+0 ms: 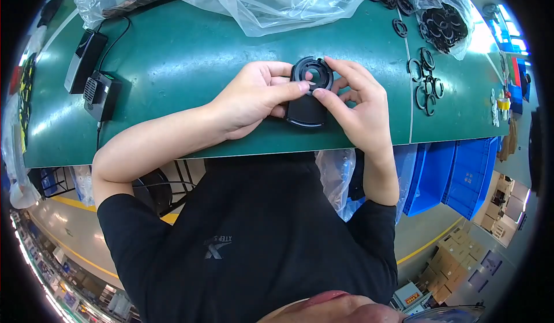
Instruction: The person assembles black plastic circular components by hand, fitting a plastic ring into a base housing.
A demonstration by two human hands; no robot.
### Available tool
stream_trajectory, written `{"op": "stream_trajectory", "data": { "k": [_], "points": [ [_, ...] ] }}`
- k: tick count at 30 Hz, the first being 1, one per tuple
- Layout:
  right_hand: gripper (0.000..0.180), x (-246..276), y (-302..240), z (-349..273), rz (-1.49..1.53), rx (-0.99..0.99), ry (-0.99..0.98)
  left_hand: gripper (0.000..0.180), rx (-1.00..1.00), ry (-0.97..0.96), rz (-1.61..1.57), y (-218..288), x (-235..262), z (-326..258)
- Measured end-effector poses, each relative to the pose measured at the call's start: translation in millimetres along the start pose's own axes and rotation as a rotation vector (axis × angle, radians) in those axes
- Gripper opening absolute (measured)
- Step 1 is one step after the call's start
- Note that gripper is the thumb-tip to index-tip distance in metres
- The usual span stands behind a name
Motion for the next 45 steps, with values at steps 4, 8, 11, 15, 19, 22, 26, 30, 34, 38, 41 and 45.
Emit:
{"op": "stream_trajectory", "data": {
  "k": [4,8,11,15,19,22,26,30,34,38,41,45],
  "points": [
    [0.043,3,-11,-4,-0.077,0.092,0.070,0.028,-0.045,0.003,0.129,4,1,-2],
    [0.043,7,-32,-13,-0.204,0.246,0.165,0.028,-0.108,-0.004,0.073,8,-8,-7],
    [0.042,9,-33,-18,-0.189,0.282,0.212,0.028,-0.163,0.002,0.139,11,-7,-8],
    [0.031,3,18,-22,0.450,-0.129,0.180,0.028,-0.253,-0.067,0.174,17,-17,-13],
    [0.027,2,22,-19,0.550,-0.228,0.115,0.029,-0.239,-0.061,0.197,16,-16,-13],
    [0.022,6,16,-23,0.463,-0.201,0.095,0.031,-0.275,-0.062,0.200,18,-16,-13],
    [0.018,12,0,-20,0.298,-0.012,0.064,0.031,-0.330,-0.109,0.202,23,-21,-18],
    [0.018,18,-33,-23,0.014,0.229,0.092,0.029,-0.320,-0.121,0.266,24,-25,-21],
    [0.019,20,-39,-26,-0.055,0.299,0.134,0.028,-0.337,-0.122,0.270,24,-26,-20],
    [0.020,19,-42,-27,-0.064,0.331,0.166,0.028,-0.333,-0.121,0.274,23,-27,-21],
    [0.021,17,-40,-27,-0.065,0.309,0.174,0.028,-0.338,-0.106,0.259,21,-24,-21],
    [0.025,15,-29,-31,0.015,0.239,0.230,0.027,-0.363,-0.079,0.267,26,-22,-23]
  ]
}}
Point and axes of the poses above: each hand's wrist, its own z-axis towards the middle knuckle, its own x-axis out of the back of the hand, y = z × x, the point moved 10 cm from there along z, towards the middle knuckle, and after that the axes turned 3 degrees about x, right-handed, at the moved point
